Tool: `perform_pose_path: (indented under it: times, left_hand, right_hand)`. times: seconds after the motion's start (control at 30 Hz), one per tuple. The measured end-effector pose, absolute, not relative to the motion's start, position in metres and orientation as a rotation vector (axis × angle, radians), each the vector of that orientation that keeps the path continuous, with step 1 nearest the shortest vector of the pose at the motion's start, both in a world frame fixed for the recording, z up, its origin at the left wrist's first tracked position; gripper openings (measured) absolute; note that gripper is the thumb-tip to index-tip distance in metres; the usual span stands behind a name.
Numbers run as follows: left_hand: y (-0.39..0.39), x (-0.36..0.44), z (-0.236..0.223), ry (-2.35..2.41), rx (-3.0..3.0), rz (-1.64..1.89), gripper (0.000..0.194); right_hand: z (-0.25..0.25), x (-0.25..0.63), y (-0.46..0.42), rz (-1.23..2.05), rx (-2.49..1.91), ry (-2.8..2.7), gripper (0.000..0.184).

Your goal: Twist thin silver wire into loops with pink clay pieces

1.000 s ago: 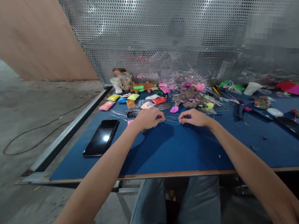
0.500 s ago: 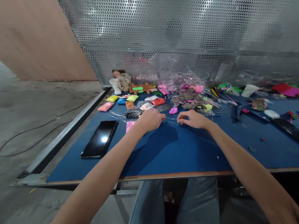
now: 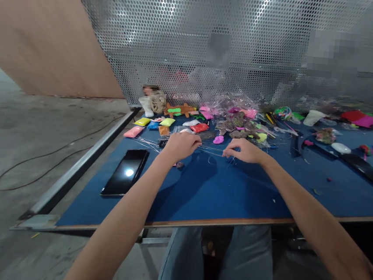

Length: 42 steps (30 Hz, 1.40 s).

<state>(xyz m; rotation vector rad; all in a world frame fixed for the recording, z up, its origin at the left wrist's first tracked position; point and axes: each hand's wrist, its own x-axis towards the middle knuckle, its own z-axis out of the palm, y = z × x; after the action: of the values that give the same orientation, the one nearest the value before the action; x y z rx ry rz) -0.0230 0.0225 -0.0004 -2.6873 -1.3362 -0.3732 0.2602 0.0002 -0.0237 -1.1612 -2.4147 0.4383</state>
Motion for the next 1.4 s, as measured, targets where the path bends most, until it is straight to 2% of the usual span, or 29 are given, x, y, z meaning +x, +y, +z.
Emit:
perform_pose_path:
  times: [0.1,0.37,0.77,0.97,1.17,1.4]
  left_hand:
    - [0.027,-0.027,-0.002,-1.332,-2.749,-0.345,0.023]
    - [0.028,-0.018,-0.010,-1.192,-2.814,-0.279,0.024]
    - [0.033,-0.015,-0.014,-1.107,-2.835,-0.258,0.026]
    - [0.034,-0.016,-0.012,-1.167,-2.760,-0.338,0.023]
    - [0.041,-0.022,-0.013,-1.293,-2.655,-0.608,0.020]
    - [0.047,-0.030,-0.010,-1.402,-2.496,-0.925,0.021]
  right_hand:
    - [-0.025,0.264,0.002,0.297,-1.177,-2.455,0.036]
    - [-0.024,0.239,0.001,-0.078,-1.327,-2.677,0.015]
    - [-0.033,0.235,-0.007,-0.234,-1.472,-2.703,0.020]
    - [-0.012,0.245,-0.009,-0.313,-1.430,-2.496,0.023]
    - [0.002,0.276,-0.007,-0.251,-1.448,-2.168,0.019]
    - [0.000,0.296,0.005,-0.292,-1.147,-1.600,0.017]
